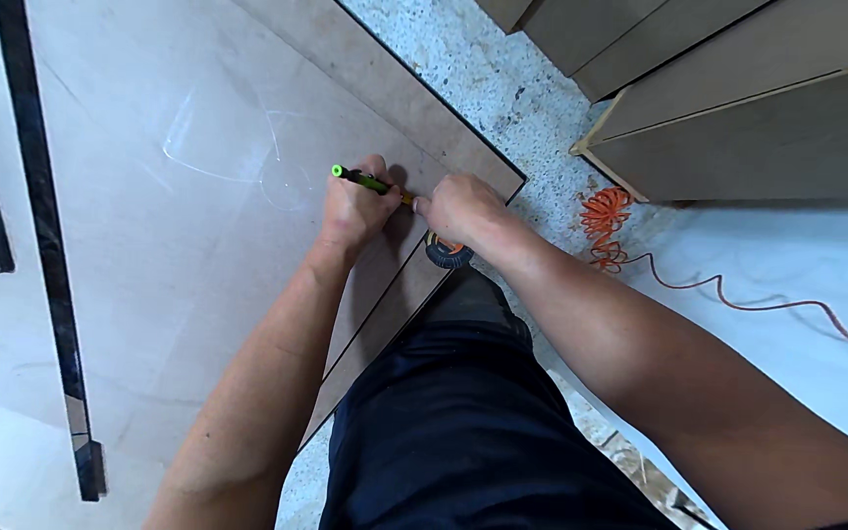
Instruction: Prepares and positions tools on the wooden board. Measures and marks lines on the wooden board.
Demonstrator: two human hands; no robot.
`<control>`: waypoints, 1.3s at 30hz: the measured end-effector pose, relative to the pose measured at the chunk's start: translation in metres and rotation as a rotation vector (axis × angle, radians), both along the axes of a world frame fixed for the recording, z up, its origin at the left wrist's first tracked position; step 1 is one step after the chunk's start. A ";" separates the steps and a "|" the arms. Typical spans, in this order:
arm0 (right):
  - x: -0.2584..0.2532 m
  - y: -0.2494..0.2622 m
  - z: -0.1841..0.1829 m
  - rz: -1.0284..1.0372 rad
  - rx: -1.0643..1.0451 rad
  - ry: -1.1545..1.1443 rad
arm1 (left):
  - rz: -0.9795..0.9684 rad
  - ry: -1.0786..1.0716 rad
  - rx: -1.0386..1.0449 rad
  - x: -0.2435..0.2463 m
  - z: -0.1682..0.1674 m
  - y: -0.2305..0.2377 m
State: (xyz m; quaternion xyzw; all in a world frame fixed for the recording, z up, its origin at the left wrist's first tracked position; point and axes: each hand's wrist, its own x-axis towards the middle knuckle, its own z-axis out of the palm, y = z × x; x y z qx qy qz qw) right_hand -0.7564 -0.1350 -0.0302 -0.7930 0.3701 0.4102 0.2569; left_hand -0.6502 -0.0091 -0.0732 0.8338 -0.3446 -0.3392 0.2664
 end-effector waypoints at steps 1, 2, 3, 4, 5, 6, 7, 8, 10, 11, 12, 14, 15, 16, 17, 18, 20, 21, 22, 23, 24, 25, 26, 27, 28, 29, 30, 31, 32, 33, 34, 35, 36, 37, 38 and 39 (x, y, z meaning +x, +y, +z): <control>0.000 0.001 0.001 -0.002 0.004 0.005 | -0.001 -0.001 0.001 0.000 0.000 0.001; 0.000 0.003 0.002 0.000 0.005 0.009 | -0.003 -0.001 0.003 0.000 0.000 0.002; 0.000 0.004 0.002 0.002 0.006 0.010 | -0.007 0.001 0.006 0.000 0.001 0.003; -0.001 0.005 0.002 0.007 0.008 0.012 | -0.012 0.005 0.004 -0.001 0.001 0.004; -0.001 0.006 0.002 0.009 0.009 0.013 | -0.011 0.007 -0.002 -0.001 0.000 0.005; -0.002 0.007 0.001 0.008 0.010 0.014 | -0.008 0.007 -0.007 -0.001 0.000 0.006; -0.002 0.008 0.000 0.007 0.010 0.012 | -0.007 0.005 -0.011 -0.002 -0.001 0.008; -0.003 0.010 0.000 0.002 0.009 0.010 | -0.007 0.006 -0.016 -0.002 -0.001 0.009; -0.004 0.012 0.000 -0.018 0.012 0.010 | -0.014 0.008 -0.018 -0.002 -0.002 0.010; -0.004 0.013 0.001 -0.024 0.012 0.010 | -0.017 0.012 -0.013 -0.002 -0.001 0.011; -0.005 0.015 0.001 -0.026 0.015 0.008 | -0.020 0.017 -0.006 -0.002 -0.001 0.012; -0.005 0.017 0.002 -0.020 0.022 0.007 | -0.023 0.023 0.009 -0.001 0.000 0.014; -0.005 0.018 0.002 -0.019 0.022 0.005 | -0.024 0.023 0.014 -0.002 0.000 0.015; -0.006 0.019 0.002 -0.016 0.021 0.006 | -0.026 0.025 0.020 -0.002 0.001 0.016; -0.006 0.021 0.002 -0.014 0.022 0.010 | -0.029 0.028 0.024 -0.002 0.001 0.017; -0.006 0.022 0.002 -0.014 0.020 0.014 | -0.032 0.031 0.028 -0.002 0.001 0.018; -0.006 0.024 0.001 -0.013 0.022 0.023 | -0.036 0.032 0.029 -0.002 0.001 0.020; -0.007 0.025 0.002 -0.015 0.023 0.023 | -0.037 0.032 0.030 -0.002 0.001 0.021; -0.007 0.025 0.002 -0.014 0.022 0.018 | -0.037 0.030 0.029 -0.002 0.001 0.022; -0.007 0.026 0.001 -0.013 0.021 0.012 | -0.036 0.028 0.029 -0.002 0.001 0.022; -0.008 0.026 0.001 -0.016 0.021 0.008 | -0.034 0.029 0.027 -0.002 0.001 0.022; -0.008 0.025 0.001 -0.021 0.024 0.002 | -0.033 0.031 0.024 -0.002 0.001 0.022; -0.009 0.025 0.000 -0.028 0.027 -0.006 | -0.032 0.037 0.017 -0.002 0.000 0.022; -0.010 0.025 0.000 -0.037 0.029 -0.016 | -0.033 0.043 0.009 -0.002 -0.001 0.023; -0.010 0.025 0.000 -0.040 0.028 -0.021 | -0.033 0.043 0.003 -0.002 -0.001 0.024; -0.010 0.026 0.000 -0.040 0.027 -0.019 | -0.032 0.041 0.002 -0.002 -0.002 0.025; -0.010 0.026 0.001 -0.037 0.025 -0.015 | -0.031 0.038 0.008 -0.003 -0.001 0.025; -0.010 0.027 0.002 -0.037 0.025 -0.013 | -0.025 0.035 0.015 -0.003 -0.001 0.025; -0.010 0.027 0.002 -0.037 0.025 -0.015 | -0.012 0.041 0.017 -0.003 0.000 0.025; -0.011 0.028 0.001 -0.036 0.030 -0.022 | 0.016 0.065 0.008 -0.003 0.000 0.026; -0.015 0.028 -0.001 -0.034 0.037 -0.044 | 0.065 0.113 -0.016 -0.002 -0.001 0.029; -0.021 0.029 -0.003 -0.028 0.051 -0.083 | 0.141 0.183 -0.071 0.000 -0.002 0.034; -0.029 0.030 -0.005 -0.027 0.077 -0.132 | 0.230 0.253 -0.149 0.003 -0.004 0.041; -0.040 0.031 -0.007 -0.038 0.117 -0.182 | 0.313 0.313 -0.212 0.004 -0.006 0.049; -0.054 0.031 -0.008 -0.054 0.175 -0.215 | 0.377 0.343 -0.250 0.003 -0.007 0.057; -0.068 0.032 -0.009 -0.071 0.244 -0.239 | 0.421 0.341 -0.269 0.001 -0.006 0.066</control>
